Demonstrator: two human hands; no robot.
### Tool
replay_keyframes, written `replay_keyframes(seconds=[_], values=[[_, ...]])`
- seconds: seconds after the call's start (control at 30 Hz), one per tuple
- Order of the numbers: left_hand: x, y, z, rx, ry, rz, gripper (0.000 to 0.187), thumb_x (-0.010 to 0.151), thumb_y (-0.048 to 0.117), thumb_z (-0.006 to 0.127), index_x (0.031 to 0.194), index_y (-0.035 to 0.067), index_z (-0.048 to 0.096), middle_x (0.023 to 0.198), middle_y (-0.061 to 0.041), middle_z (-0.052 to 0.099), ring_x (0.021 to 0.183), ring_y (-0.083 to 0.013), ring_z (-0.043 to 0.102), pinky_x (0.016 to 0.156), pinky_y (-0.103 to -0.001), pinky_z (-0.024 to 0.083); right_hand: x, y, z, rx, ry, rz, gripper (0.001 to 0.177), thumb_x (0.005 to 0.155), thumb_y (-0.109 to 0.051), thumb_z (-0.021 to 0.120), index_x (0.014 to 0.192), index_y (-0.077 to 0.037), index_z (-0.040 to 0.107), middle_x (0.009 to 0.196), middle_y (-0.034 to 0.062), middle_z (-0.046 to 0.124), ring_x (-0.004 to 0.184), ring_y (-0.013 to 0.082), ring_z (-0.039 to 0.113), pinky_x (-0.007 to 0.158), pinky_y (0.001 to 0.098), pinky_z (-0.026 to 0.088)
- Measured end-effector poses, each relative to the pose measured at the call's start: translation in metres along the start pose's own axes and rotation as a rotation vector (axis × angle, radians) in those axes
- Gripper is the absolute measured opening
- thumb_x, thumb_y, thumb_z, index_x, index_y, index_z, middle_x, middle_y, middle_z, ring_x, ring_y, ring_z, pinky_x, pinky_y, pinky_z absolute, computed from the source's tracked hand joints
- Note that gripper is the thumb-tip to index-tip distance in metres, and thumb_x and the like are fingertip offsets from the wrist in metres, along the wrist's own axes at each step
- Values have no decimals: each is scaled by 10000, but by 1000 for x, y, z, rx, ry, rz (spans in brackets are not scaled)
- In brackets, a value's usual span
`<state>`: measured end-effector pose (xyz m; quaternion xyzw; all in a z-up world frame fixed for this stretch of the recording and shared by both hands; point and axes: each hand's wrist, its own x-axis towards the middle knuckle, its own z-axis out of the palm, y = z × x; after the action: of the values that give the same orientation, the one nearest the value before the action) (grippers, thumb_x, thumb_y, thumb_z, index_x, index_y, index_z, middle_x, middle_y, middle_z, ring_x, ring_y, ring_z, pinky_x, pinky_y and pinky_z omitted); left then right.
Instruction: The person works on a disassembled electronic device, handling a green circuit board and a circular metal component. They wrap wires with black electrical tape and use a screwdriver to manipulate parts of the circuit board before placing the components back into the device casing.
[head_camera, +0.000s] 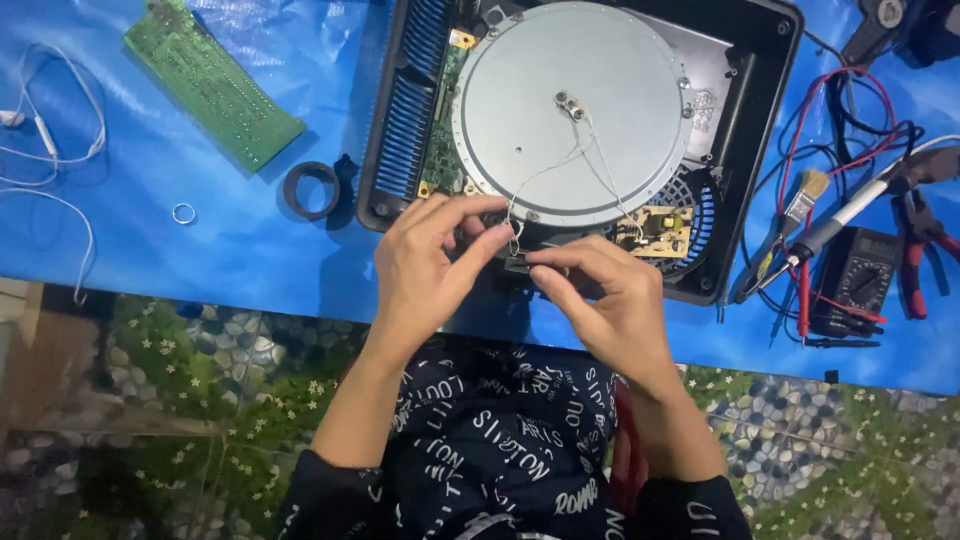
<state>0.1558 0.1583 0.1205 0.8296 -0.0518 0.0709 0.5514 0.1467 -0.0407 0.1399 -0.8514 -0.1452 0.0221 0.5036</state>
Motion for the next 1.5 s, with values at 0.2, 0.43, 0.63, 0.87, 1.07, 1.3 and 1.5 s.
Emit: replay_keyframes(seconds=[0.2,0.43,0.63,0.87,1.07,1.3,1.5], values=[[12,4,-6,-30,-95,54,108,918,175,764,1021,149,782,780,-86,748,686,-260,677,696,-366,545,-7,-9,5,-67,10,-55,106,891,-59,785,968,-126,812,1074,163,735,631,244,684,577,348,564],[10,7,0,-64,-77,13,85,916,101,743,980,140,785,764,-98,752,677,-296,703,683,-373,554,-9,-17,18,-107,-22,-29,109,903,-39,749,968,-110,801,1131,235,737,639,320,715,542,373,585],[3,4,0,-228,-79,-126,75,938,106,710,990,90,760,751,-145,759,663,-246,734,583,-324,567,-16,-12,26,-66,10,-53,88,897,-61,768,956,-116,804,1069,163,764,677,309,728,578,355,589],[-3,-10,18,-552,-99,-264,145,919,164,740,1013,53,736,776,-139,772,690,-147,720,574,-249,580,-27,-10,27,9,102,-27,104,885,-37,776,951,-105,817,1045,144,786,745,307,726,605,331,578],[-13,-8,38,-597,42,-272,149,940,155,727,1012,25,710,757,-126,770,662,-127,724,557,-219,584,-29,-4,32,72,282,17,61,932,-54,757,969,-80,797,974,113,802,631,185,610,537,257,463],[-19,-10,55,-558,111,-209,112,979,130,680,1027,29,690,738,-124,766,636,-129,712,551,-232,577,-33,-1,39,56,381,50,56,899,-49,805,953,-63,806,942,114,801,623,173,568,527,258,431],[-19,-10,53,-512,205,-194,94,993,136,665,1021,46,669,737,-109,755,627,-129,692,558,-225,568,-36,-5,28,90,376,68,61,914,-29,770,967,-59,779,1062,150,771,699,117,532,536,226,414]])
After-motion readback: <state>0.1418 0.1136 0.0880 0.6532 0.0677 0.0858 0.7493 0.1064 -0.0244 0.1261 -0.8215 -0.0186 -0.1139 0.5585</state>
